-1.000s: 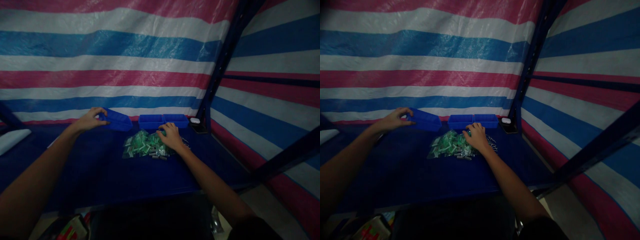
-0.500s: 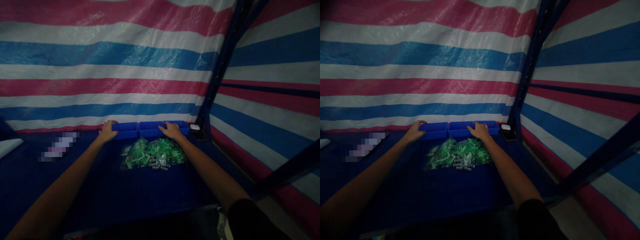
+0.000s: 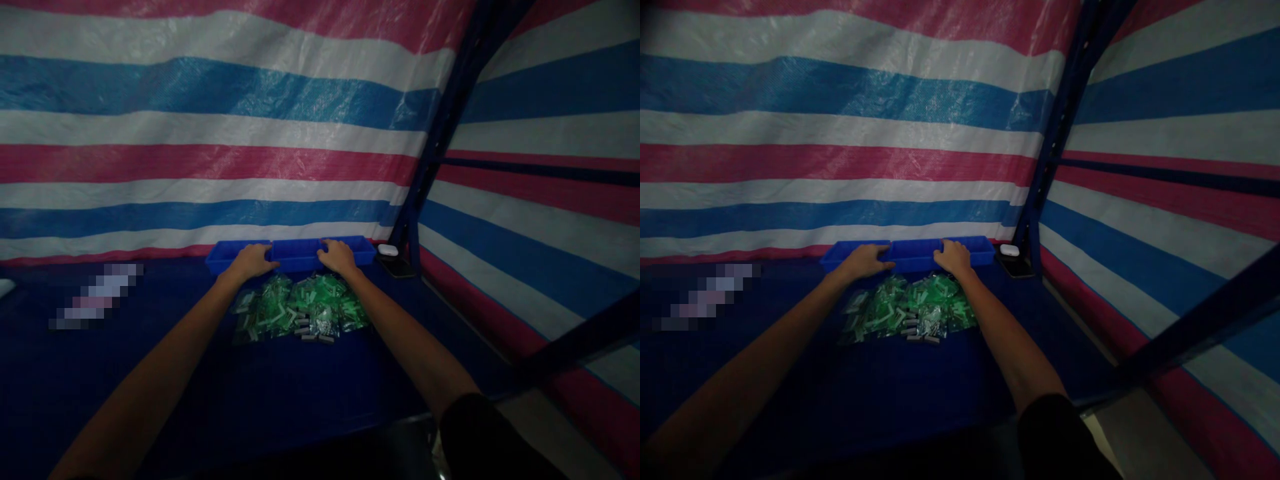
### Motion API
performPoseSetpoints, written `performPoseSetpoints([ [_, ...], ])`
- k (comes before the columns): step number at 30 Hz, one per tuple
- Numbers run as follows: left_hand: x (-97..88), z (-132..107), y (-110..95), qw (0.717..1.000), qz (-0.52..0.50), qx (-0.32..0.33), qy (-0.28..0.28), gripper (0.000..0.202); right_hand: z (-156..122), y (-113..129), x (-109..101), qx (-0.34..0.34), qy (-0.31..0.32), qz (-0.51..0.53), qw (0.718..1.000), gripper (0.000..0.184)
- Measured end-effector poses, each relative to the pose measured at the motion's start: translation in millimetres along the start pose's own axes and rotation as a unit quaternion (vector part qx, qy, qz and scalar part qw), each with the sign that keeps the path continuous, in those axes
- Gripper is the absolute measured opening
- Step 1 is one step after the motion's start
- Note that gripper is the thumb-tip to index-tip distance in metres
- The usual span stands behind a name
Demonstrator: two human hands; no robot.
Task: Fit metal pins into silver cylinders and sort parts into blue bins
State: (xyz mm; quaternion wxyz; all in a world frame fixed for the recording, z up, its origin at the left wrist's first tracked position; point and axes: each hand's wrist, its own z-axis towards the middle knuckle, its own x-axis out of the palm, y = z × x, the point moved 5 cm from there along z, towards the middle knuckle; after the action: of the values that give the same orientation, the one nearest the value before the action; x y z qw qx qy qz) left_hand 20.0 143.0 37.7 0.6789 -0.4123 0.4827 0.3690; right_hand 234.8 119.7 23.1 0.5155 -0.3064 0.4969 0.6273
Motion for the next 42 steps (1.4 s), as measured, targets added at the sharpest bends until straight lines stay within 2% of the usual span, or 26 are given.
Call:
performPoseSetpoints([
  [2, -0.3, -5.3, -6.0, 0.998, 0.058, 0.018, 0.014, 0.049, -1.7, 1.1, -1.0, -0.003, 0.0, 0.001, 1.0, 0.043],
  [5, -2.5, -13.3, -11.7, 0.995, 0.1, 0.012, 0.006, 0.045, -6.4, 1.6, -2.6, -0.007, -0.003, 0.001, 1.0, 0.043],
  [13, -1.2, -29.5, -16.5, 0.996, 0.089, 0.007, 0.012, 0.042, -17.8, 3.6, -6.0, -0.027, 0.005, 0.002, 1.0, 0.044],
  [16, 1.4, -42.5, -20.7, 0.998, 0.068, -0.002, -0.013, 0.047, -19.1, 5.2, -7.7, -0.039, 0.017, 0.025, 0.999, 0.043],
  [18, -1.0, -54.8, -24.8, 0.997, 0.047, 0.013, -0.065, 0.048, -21.6, 5.3, -13.6, -0.047, -0.013, 0.051, 0.998, 0.04],
  [20, -6.3, -68.5, -27.3, 0.992, 0.004, 0.049, -0.114, 0.045, -27.4, 5.2, -24.8, -0.064, -0.077, 0.079, 0.992, 0.035],
  [21, -8.8, -74.6, -26.7, 0.99, -0.024, 0.067, -0.12, 0.041, -32.0, 4.9, -31.5, -0.071, -0.114, 0.092, 0.987, 0.032],
  [23, -10.7, -83.1, -20.8, 0.99, -0.08, 0.085, -0.083, 0.034, -42.9, 3.5, -43.4, -0.073, -0.172, 0.114, 0.976, 0.029],
  [25, -10.3, -87.2, -10.1, 0.991, -0.107, 0.081, -0.024, 0.031, -53.5, 1.7, -49.8, -0.058, -0.19, 0.127, 0.972, 0.028],
  [27, -10.6, -88.2, 3.3, 0.993, -0.098, 0.073, 0.002, 0.03, -61.3, 2.7, -49.3, -0.063, -0.172, 0.123, 0.975, 0.028],
  [31, -8.6, -86.8, 31.2, 0.998, -0.05, 0.041, -0.007, 0.036, -65.2, -0.1, -35.6, -0.081, -0.119, 0.072, 0.987, 0.032],
  [34, 1.9, -87.6, 44.4, 0.997, -0.051, 0.028, 0.048, 0.045, -59.7, -13.8, -22.6, -0.046, -0.083, 0.046, 0.994, 0.045],
  [37, 8.6, -88.8, 49.1, 0.993, -0.073, 0.035, 0.085, 0.044, -53.4, -23.8, -11.1, -0.042, -0.045, 0.028, 0.998, 0.047],
  [39, 7.6, -88.3, 49.8, 0.993, -0.081, 0.035, 0.072, 0.037, -50.0, -25.5, -6.8, -0.055, -0.038, 0.021, 0.998, 0.045],
  [42, -0.5, -86.7, 48.6, 0.995, -0.094, 0.023, 0.016, 0.03, -45.9, -22.4, -3.1, -0.074, -0.034, 0.023, 0.996, 0.044],
])
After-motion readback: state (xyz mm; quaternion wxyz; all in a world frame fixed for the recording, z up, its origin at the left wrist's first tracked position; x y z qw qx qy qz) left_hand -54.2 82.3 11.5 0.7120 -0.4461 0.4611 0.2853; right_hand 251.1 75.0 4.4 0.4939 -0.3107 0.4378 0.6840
